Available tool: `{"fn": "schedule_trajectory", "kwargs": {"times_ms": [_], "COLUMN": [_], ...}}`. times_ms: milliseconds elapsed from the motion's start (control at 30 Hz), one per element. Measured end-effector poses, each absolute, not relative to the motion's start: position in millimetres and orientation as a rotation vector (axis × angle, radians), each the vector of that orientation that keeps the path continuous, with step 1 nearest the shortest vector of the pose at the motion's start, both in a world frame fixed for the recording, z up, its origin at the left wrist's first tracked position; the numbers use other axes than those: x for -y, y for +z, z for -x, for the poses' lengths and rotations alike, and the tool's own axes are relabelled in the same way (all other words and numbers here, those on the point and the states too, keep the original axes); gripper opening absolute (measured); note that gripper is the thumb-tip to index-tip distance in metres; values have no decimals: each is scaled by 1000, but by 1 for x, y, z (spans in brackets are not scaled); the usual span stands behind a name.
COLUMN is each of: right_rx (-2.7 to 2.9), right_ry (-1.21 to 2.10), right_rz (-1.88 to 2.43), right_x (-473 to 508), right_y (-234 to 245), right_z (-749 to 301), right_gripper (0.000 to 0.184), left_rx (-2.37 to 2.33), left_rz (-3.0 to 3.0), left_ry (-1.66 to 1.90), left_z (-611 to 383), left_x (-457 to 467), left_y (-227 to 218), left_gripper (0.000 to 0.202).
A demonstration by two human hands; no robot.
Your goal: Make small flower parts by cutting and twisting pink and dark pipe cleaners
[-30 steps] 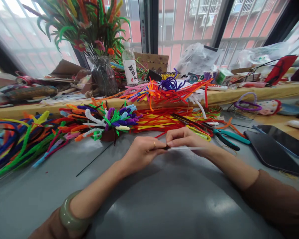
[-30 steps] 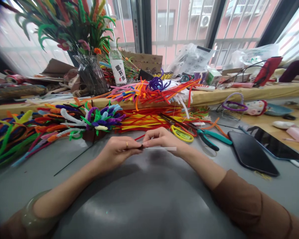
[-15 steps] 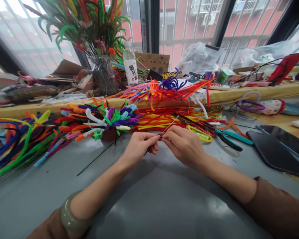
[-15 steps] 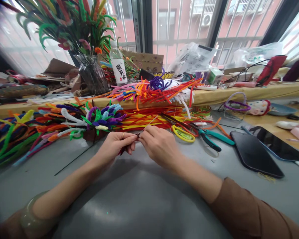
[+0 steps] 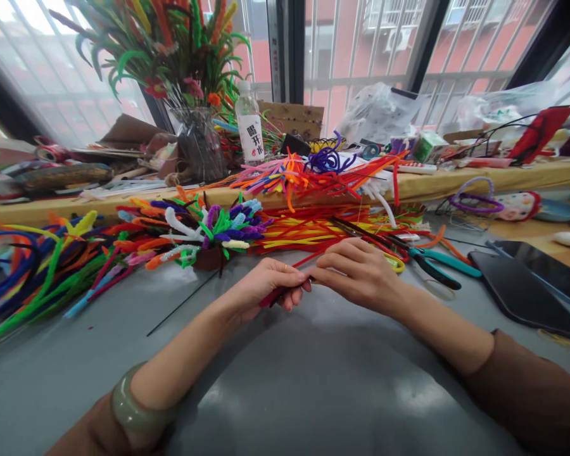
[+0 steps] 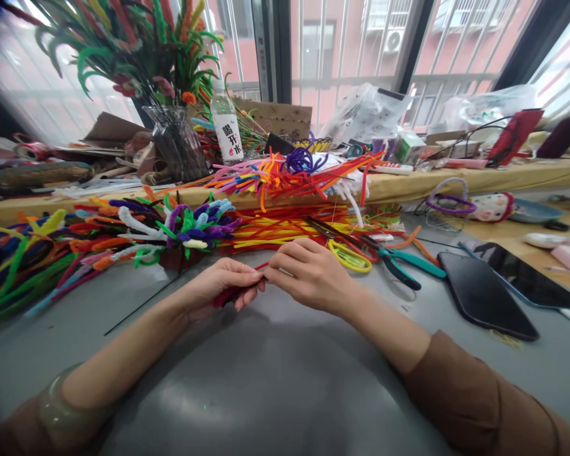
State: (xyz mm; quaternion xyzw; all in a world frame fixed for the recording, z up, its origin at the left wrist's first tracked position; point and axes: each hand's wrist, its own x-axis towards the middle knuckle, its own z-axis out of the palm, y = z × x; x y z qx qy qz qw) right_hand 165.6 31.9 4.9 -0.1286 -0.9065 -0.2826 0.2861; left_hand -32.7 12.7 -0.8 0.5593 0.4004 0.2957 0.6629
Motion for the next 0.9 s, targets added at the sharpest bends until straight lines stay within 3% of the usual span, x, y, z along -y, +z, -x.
{"fn": "schedule_trajectory", "kwargs": {"times_ms": [167, 400, 500, 667, 733, 800, 900], "right_rx": [2450, 2489, 2389, 1982, 1790, 1693, 1740], "right_ry": [-583, -121, 330, 1544, 1877, 1999, 1873], "right_rz": [448, 698, 850, 933, 885, 850, 855], "right_x": [-30, -28, -29, -34, -34, -32, -27], "right_y": [2, 0, 3, 4, 2, 2, 6], "right_z": [-160, -154, -154, -160, -162, -162, -159], "right_gripper": [17, 15, 13, 15, 17, 19, 27], "left_rx": [-995, -1211, -1249, -996, -922, -935, -1060], "left_rz": [-1492, -2498, -2935, -3406, -3461, -3452, -3351], "left_ry": [647, 673, 710, 930, 1033, 1125, 1232], "left_z": [31, 30, 30, 32, 33, 35, 36], "left_x": [-14, -9, -8, -5, -3, -3, -6], "left_y": [-3, -7, -9, -5, -2, -1, -3], "left_gripper": [23, 24, 25, 25, 25, 24, 22]}}
